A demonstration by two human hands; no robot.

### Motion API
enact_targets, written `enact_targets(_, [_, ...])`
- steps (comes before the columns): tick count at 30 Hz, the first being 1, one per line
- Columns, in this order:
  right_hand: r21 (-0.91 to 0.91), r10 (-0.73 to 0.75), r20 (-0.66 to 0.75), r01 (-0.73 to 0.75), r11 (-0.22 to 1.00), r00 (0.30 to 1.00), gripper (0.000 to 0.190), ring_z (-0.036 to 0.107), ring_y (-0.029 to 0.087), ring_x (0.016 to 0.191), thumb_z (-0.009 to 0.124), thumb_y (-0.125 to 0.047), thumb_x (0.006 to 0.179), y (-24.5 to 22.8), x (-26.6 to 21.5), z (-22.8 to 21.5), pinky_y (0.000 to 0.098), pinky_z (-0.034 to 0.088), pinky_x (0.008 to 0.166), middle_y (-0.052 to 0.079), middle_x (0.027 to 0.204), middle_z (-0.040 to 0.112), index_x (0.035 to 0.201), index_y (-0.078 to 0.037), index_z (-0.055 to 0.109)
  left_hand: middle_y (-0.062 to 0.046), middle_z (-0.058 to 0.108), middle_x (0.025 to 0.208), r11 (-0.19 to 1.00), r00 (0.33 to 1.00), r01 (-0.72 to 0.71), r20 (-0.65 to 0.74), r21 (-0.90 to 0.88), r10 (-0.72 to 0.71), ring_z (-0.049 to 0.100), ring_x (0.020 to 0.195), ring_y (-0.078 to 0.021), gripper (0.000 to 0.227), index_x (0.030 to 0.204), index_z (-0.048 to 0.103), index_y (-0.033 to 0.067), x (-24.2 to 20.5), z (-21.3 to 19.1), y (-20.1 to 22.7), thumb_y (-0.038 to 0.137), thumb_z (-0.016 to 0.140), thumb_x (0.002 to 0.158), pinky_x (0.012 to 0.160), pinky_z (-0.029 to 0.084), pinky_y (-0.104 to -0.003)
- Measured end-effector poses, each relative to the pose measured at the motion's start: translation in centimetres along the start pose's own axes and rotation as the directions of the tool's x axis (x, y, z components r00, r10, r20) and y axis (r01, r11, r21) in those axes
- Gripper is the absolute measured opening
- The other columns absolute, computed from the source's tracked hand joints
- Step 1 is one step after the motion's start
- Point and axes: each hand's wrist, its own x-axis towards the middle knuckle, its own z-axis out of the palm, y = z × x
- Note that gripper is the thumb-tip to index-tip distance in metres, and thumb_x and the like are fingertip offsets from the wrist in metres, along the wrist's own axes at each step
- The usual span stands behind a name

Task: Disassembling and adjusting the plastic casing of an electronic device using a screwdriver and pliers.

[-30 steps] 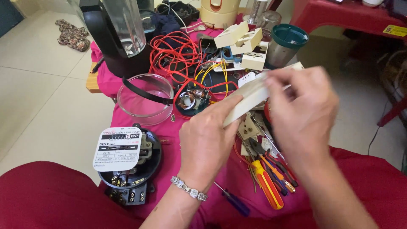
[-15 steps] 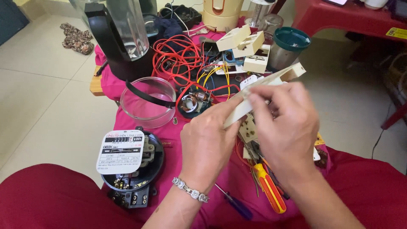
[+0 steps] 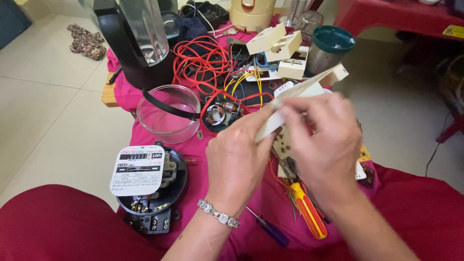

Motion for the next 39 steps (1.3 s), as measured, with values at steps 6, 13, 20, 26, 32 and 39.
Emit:
enact_targets(6, [-0.017,0.065,-0.097,-0.067,0.998,0.993,0.008,0.050,0.018,0.071,0.075,0.006,0.099,2.1,1.7,-0.4,0.0311,0.043,0.061,0.013,0.094,0.057,0.106,0.007,0.078,0.001,0.080,0.101,0.997,0.998,0.064,-0.024,-0.051,-0.065,0.073,0.069,-0.0249,0.037,0.117,0.076,0.0209,0.3,-0.8,0.3,0.021,0.071,0.080,0.054,0.053,-0.038])
enact_targets(13, [0.244,0.202,0.113,-0.224,0.944,0.973,0.010,0.052,0.011,0.065,0.074,-0.002,0.088,-1.7,-1.6,-0.1,0.0238,0.044,0.056,0.005,0.085,0.059,0.098,0.000,0.077,-0.001,0.081,0.100,0.998,0.994,0.061,-0.091,-0.032,-0.064,0.075,0.071,-0.0247,0.037,0.114,0.078,0.0183,0.7,-0.5,-0.5,0.017,0.071,0.077,0.057,0.054,-0.039])
enact_targets(20, [0.338,0.665,0.301,-0.728,0.596,0.684,0.016,0.054,0.009,0.068,0.067,-0.012,0.096,2.4,-3.4,1.8,0.0233,0.046,0.061,0.002,0.086,0.063,0.107,-0.003,0.075,-0.005,0.080,0.082,0.992,0.984,0.091,-0.147,-0.089,-0.103,0.070,0.056,-0.0208,0.031,0.110,0.079,0.0147,1.6,-1.8,-1.1,0.026,0.077,0.081,0.052,0.053,-0.036])
enact_targets(26, [0.660,0.701,0.350,-0.695,0.287,0.622,0.016,0.058,0.014,0.080,0.058,-0.009,0.100,4.3,-1.4,2.6,0.0263,0.053,0.075,0.008,0.092,0.062,0.113,0.000,0.064,-0.004,0.082,0.086,0.974,0.971,0.184,-0.128,-0.135,-0.201,0.069,0.056,-0.0139,0.035,0.114,0.078,0.0137,1.9,-2.3,-2.6,0.027,0.077,0.081,0.051,0.054,-0.031])
enact_targets(32, [0.775,0.640,0.270,-0.557,0.300,0.720,0.023,0.060,0.009,0.084,0.057,-0.008,0.102,4.7,1.2,2.8,0.0203,0.056,0.076,0.007,0.107,0.063,0.124,-0.002,0.060,-0.005,0.081,0.092,0.956,0.978,0.140,-0.113,-0.258,-0.174,0.068,0.067,-0.0104,0.037,0.117,0.075,0.0046,0.7,-4.3,-6.5,0.018,0.078,0.083,0.060,0.055,-0.025])
enact_targets(39, [0.597,0.461,0.183,-0.471,0.649,0.868,0.018,0.063,0.009,0.083,0.062,-0.009,0.102,2.7,3.4,2.9,0.0217,0.059,0.076,0.003,0.100,0.069,0.118,-0.008,0.071,-0.002,0.078,0.112,0.990,0.999,0.042,0.031,-0.136,-0.038,0.074,0.091,-0.0170,0.053,0.126,0.068,0.0121,0.2,-6.6,-7.5,0.009,0.077,0.074,0.078,0.057,-0.029])
